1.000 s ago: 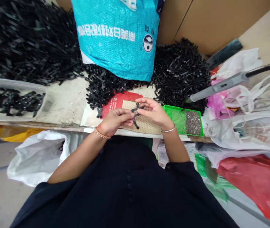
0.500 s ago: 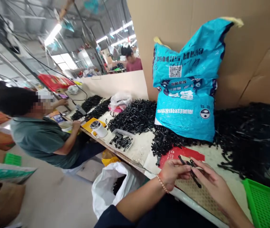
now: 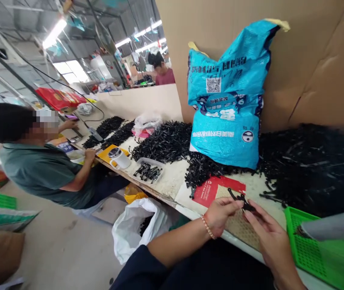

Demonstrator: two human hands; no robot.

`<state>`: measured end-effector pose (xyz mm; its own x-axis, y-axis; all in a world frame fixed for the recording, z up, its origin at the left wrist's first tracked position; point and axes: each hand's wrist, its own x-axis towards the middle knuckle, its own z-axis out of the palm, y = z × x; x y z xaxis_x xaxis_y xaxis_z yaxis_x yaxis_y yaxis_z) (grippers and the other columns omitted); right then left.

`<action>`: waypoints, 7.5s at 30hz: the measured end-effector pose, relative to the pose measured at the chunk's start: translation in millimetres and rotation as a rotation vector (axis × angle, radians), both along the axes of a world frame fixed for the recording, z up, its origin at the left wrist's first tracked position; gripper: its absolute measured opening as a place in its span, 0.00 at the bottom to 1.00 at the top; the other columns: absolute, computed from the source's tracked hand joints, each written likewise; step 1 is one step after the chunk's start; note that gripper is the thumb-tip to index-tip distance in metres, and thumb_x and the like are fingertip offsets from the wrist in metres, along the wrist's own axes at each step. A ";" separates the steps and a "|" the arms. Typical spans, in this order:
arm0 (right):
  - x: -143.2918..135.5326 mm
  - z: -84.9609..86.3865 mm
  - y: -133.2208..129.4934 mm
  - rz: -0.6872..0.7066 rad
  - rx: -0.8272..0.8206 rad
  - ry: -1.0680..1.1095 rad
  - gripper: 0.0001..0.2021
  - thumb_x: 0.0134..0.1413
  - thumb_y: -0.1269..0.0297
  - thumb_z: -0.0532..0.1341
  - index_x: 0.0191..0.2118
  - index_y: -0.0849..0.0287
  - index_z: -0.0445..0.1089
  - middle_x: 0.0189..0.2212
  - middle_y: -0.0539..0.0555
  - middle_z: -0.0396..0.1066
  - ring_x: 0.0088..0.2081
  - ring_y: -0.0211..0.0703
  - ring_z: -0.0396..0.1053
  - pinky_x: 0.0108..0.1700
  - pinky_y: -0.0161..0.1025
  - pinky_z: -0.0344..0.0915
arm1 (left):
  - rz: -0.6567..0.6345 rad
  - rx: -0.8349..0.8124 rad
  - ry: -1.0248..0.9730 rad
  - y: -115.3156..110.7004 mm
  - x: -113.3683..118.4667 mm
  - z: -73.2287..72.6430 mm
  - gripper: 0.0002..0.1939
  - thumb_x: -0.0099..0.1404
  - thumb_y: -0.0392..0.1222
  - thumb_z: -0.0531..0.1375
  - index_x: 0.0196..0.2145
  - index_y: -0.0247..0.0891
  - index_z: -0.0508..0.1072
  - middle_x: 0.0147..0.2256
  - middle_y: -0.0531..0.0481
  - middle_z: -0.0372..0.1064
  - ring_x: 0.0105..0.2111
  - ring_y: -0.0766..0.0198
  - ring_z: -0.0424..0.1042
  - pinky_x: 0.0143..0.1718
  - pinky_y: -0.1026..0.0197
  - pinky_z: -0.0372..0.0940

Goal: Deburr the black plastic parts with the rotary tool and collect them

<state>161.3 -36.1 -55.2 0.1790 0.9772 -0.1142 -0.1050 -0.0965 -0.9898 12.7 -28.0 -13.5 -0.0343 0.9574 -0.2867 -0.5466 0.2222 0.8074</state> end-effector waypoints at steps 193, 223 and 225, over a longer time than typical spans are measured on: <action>47.6 42.6 90.1 0.170 0.229 0.111 0.25 0.51 0.39 0.73 0.44 0.48 0.66 0.21 0.40 0.54 0.24 0.41 0.65 0.28 0.42 0.69 | -0.565 -0.290 0.232 60.0 63.1 -16.1 0.16 0.50 0.30 0.81 0.22 0.30 0.76 0.24 0.48 0.76 0.23 0.66 0.75 0.30 0.62 0.75; 127.5 7.2 108.7 -0.378 0.343 -0.059 0.25 0.53 0.37 0.71 0.47 0.49 0.71 0.22 0.39 0.60 0.22 0.35 0.64 0.28 0.36 0.69 | -0.518 -0.383 0.239 59.4 61.8 -2.1 0.13 0.70 0.27 0.69 0.28 0.32 0.74 0.29 0.43 0.82 0.26 0.65 0.81 0.29 0.67 0.78; 125.9 9.3 107.4 -0.374 0.354 -0.053 0.25 0.52 0.37 0.72 0.46 0.49 0.71 0.21 0.39 0.60 0.21 0.34 0.62 0.27 0.36 0.68 | -0.520 -0.377 0.233 59.3 61.7 -2.5 0.13 0.70 0.27 0.68 0.28 0.32 0.74 0.29 0.43 0.82 0.27 0.64 0.82 0.30 0.66 0.78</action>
<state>287.2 71.4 -45.9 0.5205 0.8223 0.2302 -0.0171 0.2796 -0.9600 74.4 31.2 -16.1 0.3024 0.7023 -0.6445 -0.1141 0.6979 0.7070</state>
